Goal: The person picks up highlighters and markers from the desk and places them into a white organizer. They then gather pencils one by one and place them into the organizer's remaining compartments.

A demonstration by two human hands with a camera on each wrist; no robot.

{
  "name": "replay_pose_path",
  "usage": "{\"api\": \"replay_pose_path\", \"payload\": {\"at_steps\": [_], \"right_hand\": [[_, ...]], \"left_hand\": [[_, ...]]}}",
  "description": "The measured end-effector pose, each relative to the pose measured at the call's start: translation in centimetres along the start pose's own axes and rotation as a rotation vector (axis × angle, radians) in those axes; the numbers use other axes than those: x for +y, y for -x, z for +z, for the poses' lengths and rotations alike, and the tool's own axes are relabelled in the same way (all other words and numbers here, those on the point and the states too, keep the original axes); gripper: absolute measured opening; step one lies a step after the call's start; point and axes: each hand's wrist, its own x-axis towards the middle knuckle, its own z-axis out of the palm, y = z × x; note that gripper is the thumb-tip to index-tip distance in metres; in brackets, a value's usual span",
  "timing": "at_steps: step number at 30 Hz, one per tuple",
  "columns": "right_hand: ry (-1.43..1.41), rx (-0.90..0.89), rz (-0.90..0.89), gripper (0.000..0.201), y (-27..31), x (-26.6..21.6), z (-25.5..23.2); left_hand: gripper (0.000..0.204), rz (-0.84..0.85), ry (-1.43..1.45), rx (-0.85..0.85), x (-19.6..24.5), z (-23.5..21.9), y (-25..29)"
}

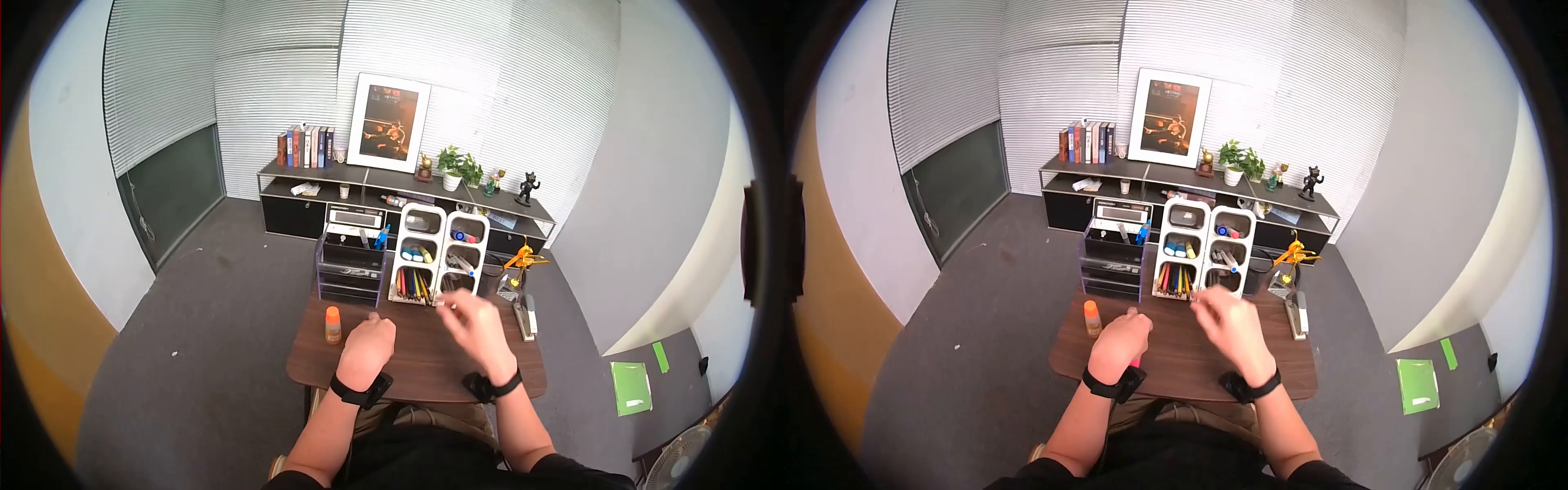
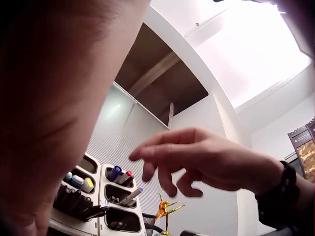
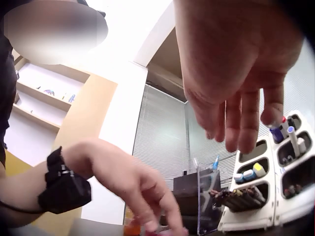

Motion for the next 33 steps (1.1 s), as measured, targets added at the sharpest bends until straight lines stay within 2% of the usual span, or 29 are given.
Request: {"api": "replay_pose_path", "payload": {"at_steps": [2, 3, 4, 5, 7, 9, 11, 13, 14, 16, 19, 20, 25, 27, 33], "right_hand": [[-0.008, -0.045, -0.020, 0.019, 1.4, 0.1, 0.0], [-0.059, -0.133, 0.056, 0.019, 1.7, -0.1, 0.0], [-0.115, -0.217, 0.136, 0.020, 2.1, -0.3, 0.1], [-0.124, -0.193, 0.149, 0.020, 2.3, -0.5, 0.4], [-0.126, -0.040, 0.211, 0.025, 2.0, -0.6, 1.0], [-0.168, -0.031, 0.244, 0.025, 2.0, -0.4, 0.9], [-0.255, 0.025, 0.156, 0.025, 2.2, 0.0, 1.1], [-0.327, 0.026, 0.202, 0.023, 2.2, 0.0, 1.0], [-0.333, 0.057, 0.171, 0.022, 2.1, 0.1, 1.0], [-0.341, 0.111, 0.141, 0.021, 2.1, 0.2, 0.8], [-0.370, 0.090, 0.162, 0.019, 2.1, 0.2, 0.3], [-0.367, 0.104, 0.146, 0.019, 2.2, 0.1, 0.3], [-0.384, 0.142, 0.139, 0.021, 2.3, -0.4, 0.4], [-0.385, 0.214, 0.164, 0.023, 2.4, -0.9, 0.8], [-0.452, 0.223, 0.201, 0.027, 2.4, -1.9, 0.2]], "left_hand": [[0.024, 0.023, 0.275, -0.211, 0.3, -2.0, -0.4], [0.024, 0.036, 0.263, -0.215, 0.6, -2.5, -0.5], [0.026, 0.129, 0.341, -0.184, 0.9, -2.9, -0.5], [0.029, 0.224, 0.415, -0.156, 1.1, -3.6, -0.5], [0.030, 0.276, 0.441, -0.158, 2.0, -5.6, -0.4], [0.032, 0.341, 0.556, -0.156, 3.1, -6.9, 0.0], [0.030, 0.397, 0.548, -0.126, 3.5, -7.1, 0.1], [0.028, 0.444, 0.601, 0.000, 3.9, -7.4, 0.0], [0.028, 0.455, 0.589, -0.010, 4.2, -7.5, -0.1], [0.025, 0.423, 0.608, 0.074, 4.9, -7.7, -0.4], [0.021, 0.433, 0.610, 0.124, 5.2, -7.2, -0.6], [0.017, 0.454, 0.607, 0.202, 5.4, -7.1, -0.7], [0.016, 0.480, 0.605, 0.209, 5.5, -7.1, -0.8], [0.016, 0.483, 0.599, 0.212, 5.4, -7.0, -0.9], [0.020, 0.502, 0.564, 0.236, 5.4, -7.9, -0.4]]}}
